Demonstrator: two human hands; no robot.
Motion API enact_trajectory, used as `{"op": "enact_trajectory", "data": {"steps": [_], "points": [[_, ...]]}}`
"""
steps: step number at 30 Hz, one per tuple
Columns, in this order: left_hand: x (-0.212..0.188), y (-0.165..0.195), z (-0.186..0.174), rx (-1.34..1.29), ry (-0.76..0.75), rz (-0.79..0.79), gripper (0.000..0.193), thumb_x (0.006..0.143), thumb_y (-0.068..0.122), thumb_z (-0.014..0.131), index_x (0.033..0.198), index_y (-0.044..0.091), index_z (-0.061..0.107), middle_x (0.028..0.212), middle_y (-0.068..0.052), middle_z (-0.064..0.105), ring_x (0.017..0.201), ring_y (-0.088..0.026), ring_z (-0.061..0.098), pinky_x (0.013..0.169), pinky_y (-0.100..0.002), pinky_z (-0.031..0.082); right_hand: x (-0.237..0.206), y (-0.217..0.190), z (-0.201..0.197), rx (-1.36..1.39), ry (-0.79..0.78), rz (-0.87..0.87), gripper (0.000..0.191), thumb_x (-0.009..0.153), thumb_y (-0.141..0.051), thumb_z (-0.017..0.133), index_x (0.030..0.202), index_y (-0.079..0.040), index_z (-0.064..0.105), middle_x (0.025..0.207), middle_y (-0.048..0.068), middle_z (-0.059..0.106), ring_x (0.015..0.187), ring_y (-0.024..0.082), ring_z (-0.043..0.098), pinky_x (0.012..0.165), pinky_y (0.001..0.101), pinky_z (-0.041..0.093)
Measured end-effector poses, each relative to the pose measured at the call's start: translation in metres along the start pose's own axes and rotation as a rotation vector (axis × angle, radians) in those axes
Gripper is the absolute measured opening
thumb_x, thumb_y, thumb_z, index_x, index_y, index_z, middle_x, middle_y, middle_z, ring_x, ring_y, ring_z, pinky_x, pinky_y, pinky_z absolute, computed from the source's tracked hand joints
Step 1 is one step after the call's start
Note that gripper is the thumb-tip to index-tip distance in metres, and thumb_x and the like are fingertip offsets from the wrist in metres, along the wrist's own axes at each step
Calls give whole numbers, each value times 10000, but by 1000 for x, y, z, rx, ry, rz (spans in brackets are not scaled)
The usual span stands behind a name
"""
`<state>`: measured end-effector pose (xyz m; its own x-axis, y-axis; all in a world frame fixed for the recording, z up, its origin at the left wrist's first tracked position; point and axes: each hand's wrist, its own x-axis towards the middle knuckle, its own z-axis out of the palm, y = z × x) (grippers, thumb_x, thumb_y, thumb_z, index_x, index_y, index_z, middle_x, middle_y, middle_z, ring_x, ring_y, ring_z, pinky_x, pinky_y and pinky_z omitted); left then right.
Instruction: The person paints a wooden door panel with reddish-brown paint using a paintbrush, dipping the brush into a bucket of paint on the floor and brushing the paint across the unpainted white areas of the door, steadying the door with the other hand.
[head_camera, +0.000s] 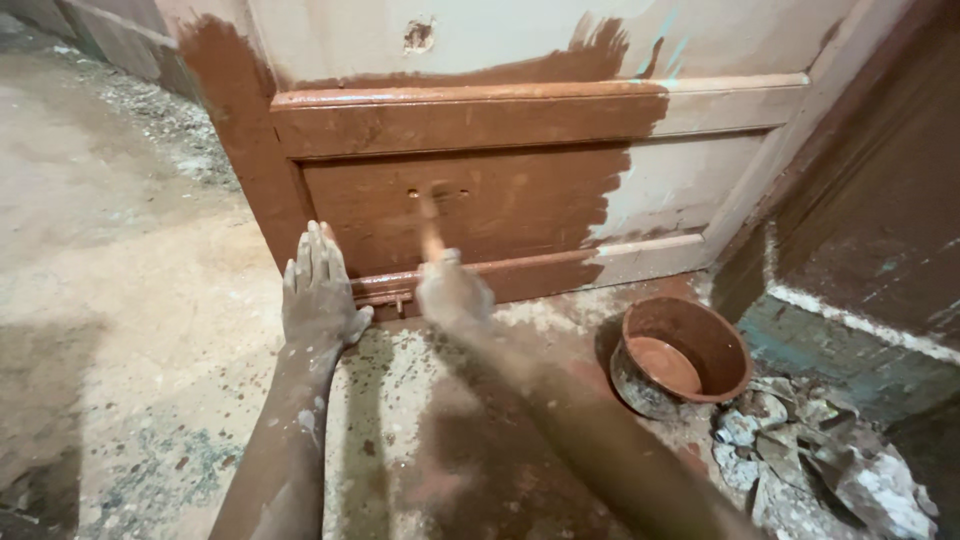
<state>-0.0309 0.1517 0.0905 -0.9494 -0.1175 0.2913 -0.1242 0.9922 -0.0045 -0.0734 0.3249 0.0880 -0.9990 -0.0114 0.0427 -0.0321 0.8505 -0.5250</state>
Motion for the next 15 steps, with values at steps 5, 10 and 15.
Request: {"op": "enact_trajectory", "data": {"steps": [5, 10, 15], "points": [[1, -14, -2, 39, -57, -38, 1277, 747, 515, 822, 1614, 22, 24, 1726, -135, -24, 1586, -260, 50, 1253, -424, 165, -19, -35, 14, -34, -15, -212, 360, 1090, -435, 454, 1423, -298, 438, 906, 92, 731, 850, 292, 705, 749, 488, 570], [0, -18, 1, 46, -39, -27, 1266, 758, 493, 822, 1619, 17, 25, 1723, -140, -16, 1587, -268, 53, 1253, -424, 173, -1, 35, -34, -6, 81, -159, 464, 1047, -369, 411, 1506, -422, 442, 808, 73, 699, 689, 261, 667, 683, 468, 527], [2, -11, 4, 19, -4, -14, 1298, 738, 494, 835, 1624, 12, 18, 1719, -137, 14, 1583, -257, 76, 1257, -430, 181, 21, 135, -83, 97, 193, 134, 657, 992, -235, 415, 1627, -336, 277, 793, 209, 690, 765, 363, 722, 706, 520, 574]]}}
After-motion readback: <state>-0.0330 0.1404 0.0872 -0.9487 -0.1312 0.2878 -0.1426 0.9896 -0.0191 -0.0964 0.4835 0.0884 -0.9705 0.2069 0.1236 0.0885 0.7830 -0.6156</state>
